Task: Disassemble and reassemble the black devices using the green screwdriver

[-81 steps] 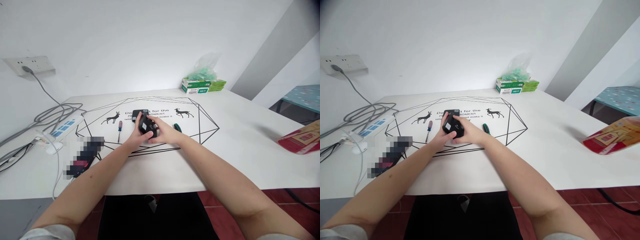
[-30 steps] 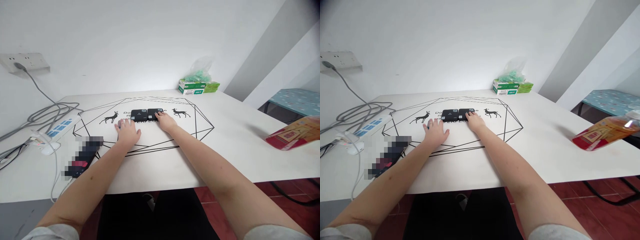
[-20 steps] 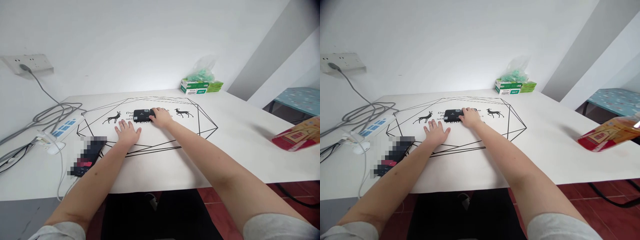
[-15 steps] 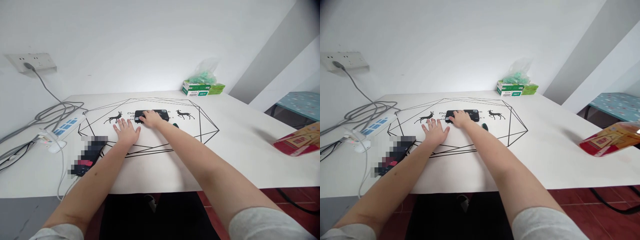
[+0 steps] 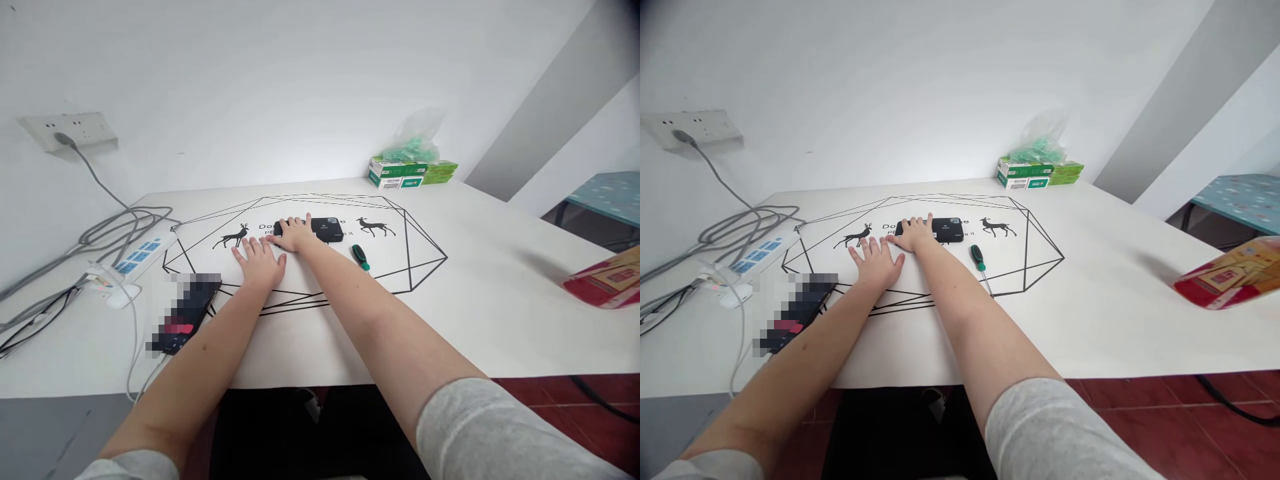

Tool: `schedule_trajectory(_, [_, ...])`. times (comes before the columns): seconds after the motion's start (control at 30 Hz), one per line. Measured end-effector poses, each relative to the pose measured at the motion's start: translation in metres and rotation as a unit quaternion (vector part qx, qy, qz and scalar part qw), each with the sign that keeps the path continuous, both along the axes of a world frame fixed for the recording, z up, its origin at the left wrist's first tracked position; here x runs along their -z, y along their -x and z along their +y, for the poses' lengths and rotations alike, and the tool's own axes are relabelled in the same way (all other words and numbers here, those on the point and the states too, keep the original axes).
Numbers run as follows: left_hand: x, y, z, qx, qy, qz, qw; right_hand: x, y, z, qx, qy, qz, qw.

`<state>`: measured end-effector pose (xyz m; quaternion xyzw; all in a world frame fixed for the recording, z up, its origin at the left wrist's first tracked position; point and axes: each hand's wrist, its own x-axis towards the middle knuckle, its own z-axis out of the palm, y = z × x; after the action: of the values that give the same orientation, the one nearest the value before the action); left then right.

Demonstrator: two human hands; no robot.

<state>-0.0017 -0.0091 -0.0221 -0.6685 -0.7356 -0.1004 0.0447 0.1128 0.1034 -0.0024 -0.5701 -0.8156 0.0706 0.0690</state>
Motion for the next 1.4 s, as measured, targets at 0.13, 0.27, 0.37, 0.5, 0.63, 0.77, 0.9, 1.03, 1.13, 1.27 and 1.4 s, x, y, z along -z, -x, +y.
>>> schedule_trajectory(0.13, [-0.001, -0.002, -0.002, 0.013, -0.011, -0.006, 1.0, 0.0, 0.002, -0.02, -0.021, -0.013, -0.002, 1.0])
schedule_trajectory(0.27, [-0.008, -0.005, -0.012, 0.107, 0.011, -0.039, 0.993, -0.001, -0.011, -0.059, -0.061, -0.015, -0.012, 0.998])
schedule_trajectory(0.37, [-0.017, -0.006, -0.021, 0.31, 0.019, -0.079, 0.947, -0.006, -0.033, -0.094, -0.116, 0.001, -0.022, 0.993])
schedule_trajectory(0.5, [-0.023, -0.005, -0.027, 0.435, -0.017, -0.167, 0.885, -0.013, -0.057, -0.135, -0.143, 0.073, 0.011, 0.987])
schedule_trajectory(0.63, [-0.019, 0.001, -0.022, 0.405, -0.047, -0.205, 0.89, -0.016, -0.06, -0.152, -0.056, 0.074, 0.073, 0.993])
schedule_trajectory(0.77, [-0.012, 0.008, -0.013, 0.351, -0.036, -0.248, 0.902, -0.021, -0.062, -0.144, 0.026, 0.063, 0.143, 0.987])
schedule_trajectory(0.9, [-0.004, 0.003, -0.009, 0.357, 0.029, -0.299, 0.884, -0.032, -0.076, -0.131, 0.1, 0.106, 0.405, 0.903])
schedule_trajectory(1.03, [-0.001, -0.016, -0.013, 0.363, 0.045, -0.314, 0.876, -0.04, -0.077, -0.13, 0.083, 0.271, 0.661, 0.695])
schedule_trajectory(1.13, [-0.005, -0.025, -0.019, 0.332, -0.01, -0.316, 0.889, -0.04, -0.072, -0.129, 0.082, 0.283, 0.667, 0.684])
schedule_trajectory(1.27, [-0.015, -0.023, -0.027, 0.308, 0.018, -0.229, 0.923, -0.038, -0.098, -0.115, 0.108, 0.093, 0.437, 0.888])
schedule_trajectory(1.4, [-0.023, -0.018, -0.029, 0.303, 0.088, -0.162, 0.935, -0.033, -0.149, -0.098, 0.234, 0.061, 0.078, 0.967])
